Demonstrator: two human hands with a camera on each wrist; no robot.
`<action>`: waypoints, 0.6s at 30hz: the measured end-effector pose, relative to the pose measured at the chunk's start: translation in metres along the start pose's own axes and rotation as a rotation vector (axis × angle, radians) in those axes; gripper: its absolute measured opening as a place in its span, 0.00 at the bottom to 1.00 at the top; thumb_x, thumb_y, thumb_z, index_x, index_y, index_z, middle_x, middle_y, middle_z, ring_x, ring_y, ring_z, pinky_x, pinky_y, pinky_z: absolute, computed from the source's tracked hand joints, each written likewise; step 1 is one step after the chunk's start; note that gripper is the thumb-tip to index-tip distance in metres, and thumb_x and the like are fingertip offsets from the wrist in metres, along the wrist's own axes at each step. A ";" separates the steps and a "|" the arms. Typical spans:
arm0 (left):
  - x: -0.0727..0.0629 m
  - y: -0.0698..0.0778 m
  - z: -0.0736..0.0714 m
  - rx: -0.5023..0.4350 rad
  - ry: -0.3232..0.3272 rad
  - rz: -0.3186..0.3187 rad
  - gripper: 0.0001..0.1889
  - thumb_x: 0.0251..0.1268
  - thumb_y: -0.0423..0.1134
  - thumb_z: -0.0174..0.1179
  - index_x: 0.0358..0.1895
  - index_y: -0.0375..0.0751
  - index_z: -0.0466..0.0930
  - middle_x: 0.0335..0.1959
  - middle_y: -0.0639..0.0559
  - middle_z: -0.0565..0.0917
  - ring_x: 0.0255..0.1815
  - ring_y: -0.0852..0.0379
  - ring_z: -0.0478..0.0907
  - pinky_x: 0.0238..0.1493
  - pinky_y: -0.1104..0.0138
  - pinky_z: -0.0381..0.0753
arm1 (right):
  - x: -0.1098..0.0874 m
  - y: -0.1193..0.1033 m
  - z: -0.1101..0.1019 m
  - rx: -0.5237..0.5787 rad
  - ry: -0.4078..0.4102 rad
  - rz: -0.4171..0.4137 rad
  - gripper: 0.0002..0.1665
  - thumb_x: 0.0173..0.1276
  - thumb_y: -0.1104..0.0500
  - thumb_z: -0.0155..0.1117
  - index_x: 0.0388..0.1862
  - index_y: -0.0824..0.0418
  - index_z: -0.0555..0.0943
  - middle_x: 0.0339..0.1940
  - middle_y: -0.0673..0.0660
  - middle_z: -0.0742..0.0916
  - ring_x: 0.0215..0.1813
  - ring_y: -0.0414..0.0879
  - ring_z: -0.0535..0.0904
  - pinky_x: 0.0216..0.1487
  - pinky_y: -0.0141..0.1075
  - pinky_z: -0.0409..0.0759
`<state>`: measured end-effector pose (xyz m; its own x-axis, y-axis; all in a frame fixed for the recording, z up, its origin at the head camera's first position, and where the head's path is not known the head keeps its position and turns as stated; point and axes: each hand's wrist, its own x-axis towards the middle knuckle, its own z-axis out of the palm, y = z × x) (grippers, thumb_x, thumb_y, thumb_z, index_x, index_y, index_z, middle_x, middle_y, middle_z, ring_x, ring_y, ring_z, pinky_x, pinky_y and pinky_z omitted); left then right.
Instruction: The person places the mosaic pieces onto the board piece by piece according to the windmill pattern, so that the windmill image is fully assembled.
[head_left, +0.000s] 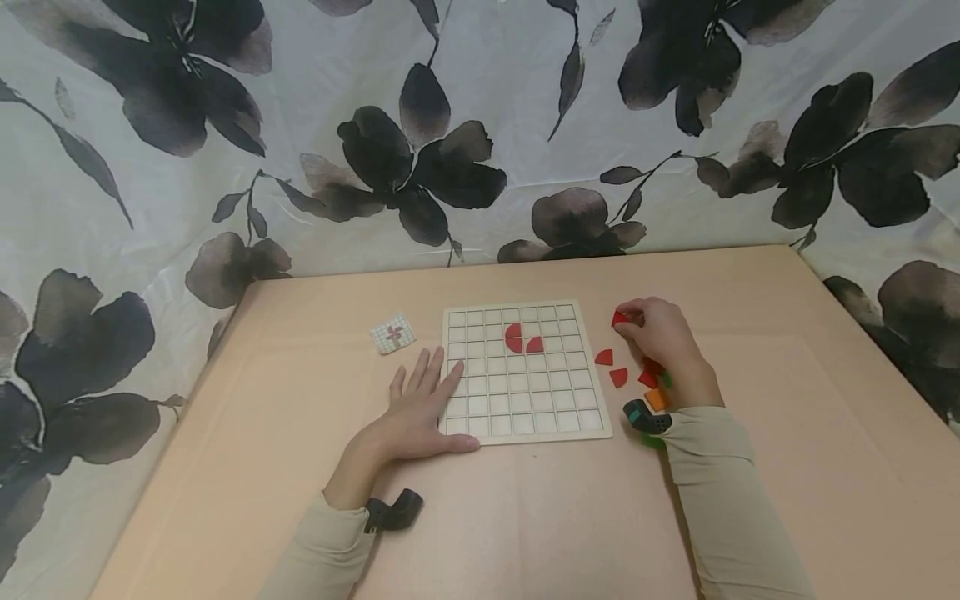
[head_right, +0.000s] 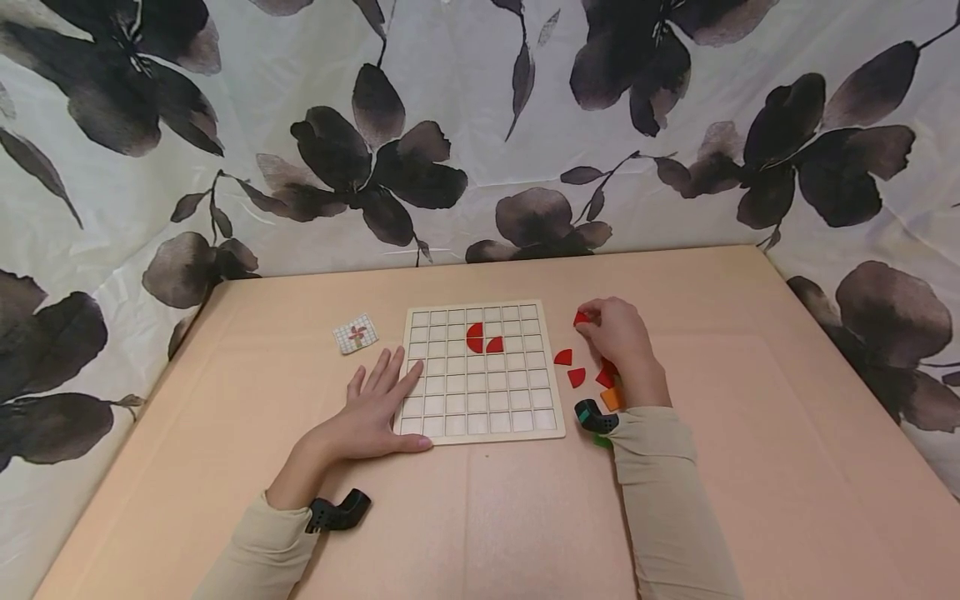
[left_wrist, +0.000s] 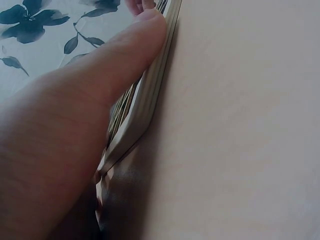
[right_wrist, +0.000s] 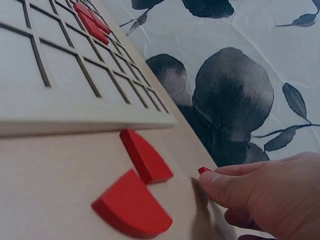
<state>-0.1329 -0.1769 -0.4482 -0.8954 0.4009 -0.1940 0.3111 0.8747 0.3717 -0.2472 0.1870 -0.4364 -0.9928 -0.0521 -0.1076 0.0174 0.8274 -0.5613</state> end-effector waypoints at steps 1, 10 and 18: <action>0.000 0.000 0.000 -0.001 -0.002 0.000 0.60 0.46 0.76 0.56 0.77 0.51 0.38 0.78 0.44 0.30 0.78 0.44 0.22 0.70 0.40 0.26 | 0.000 -0.002 0.000 0.000 -0.002 -0.005 0.22 0.67 0.57 0.62 0.59 0.62 0.76 0.48 0.64 0.80 0.47 0.57 0.73 0.49 0.45 0.79; 0.001 0.000 0.000 -0.002 0.005 0.002 0.60 0.45 0.76 0.56 0.77 0.51 0.38 0.78 0.45 0.29 0.78 0.45 0.22 0.70 0.41 0.25 | -0.004 -0.031 0.002 0.019 -0.046 -0.082 0.23 0.65 0.56 0.64 0.58 0.59 0.78 0.48 0.61 0.80 0.44 0.53 0.73 0.36 0.36 0.79; 0.000 0.000 0.000 -0.005 0.000 -0.005 0.60 0.46 0.76 0.56 0.77 0.52 0.38 0.78 0.45 0.29 0.78 0.45 0.22 0.70 0.41 0.26 | -0.006 -0.054 0.016 0.044 -0.117 -0.110 0.21 0.65 0.55 0.65 0.57 0.55 0.79 0.45 0.58 0.79 0.39 0.51 0.75 0.26 0.33 0.78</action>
<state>-0.1325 -0.1766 -0.4482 -0.8968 0.3967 -0.1961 0.3050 0.8752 0.3754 -0.2406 0.1331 -0.4188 -0.9684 -0.2080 -0.1375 -0.0828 0.7883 -0.6097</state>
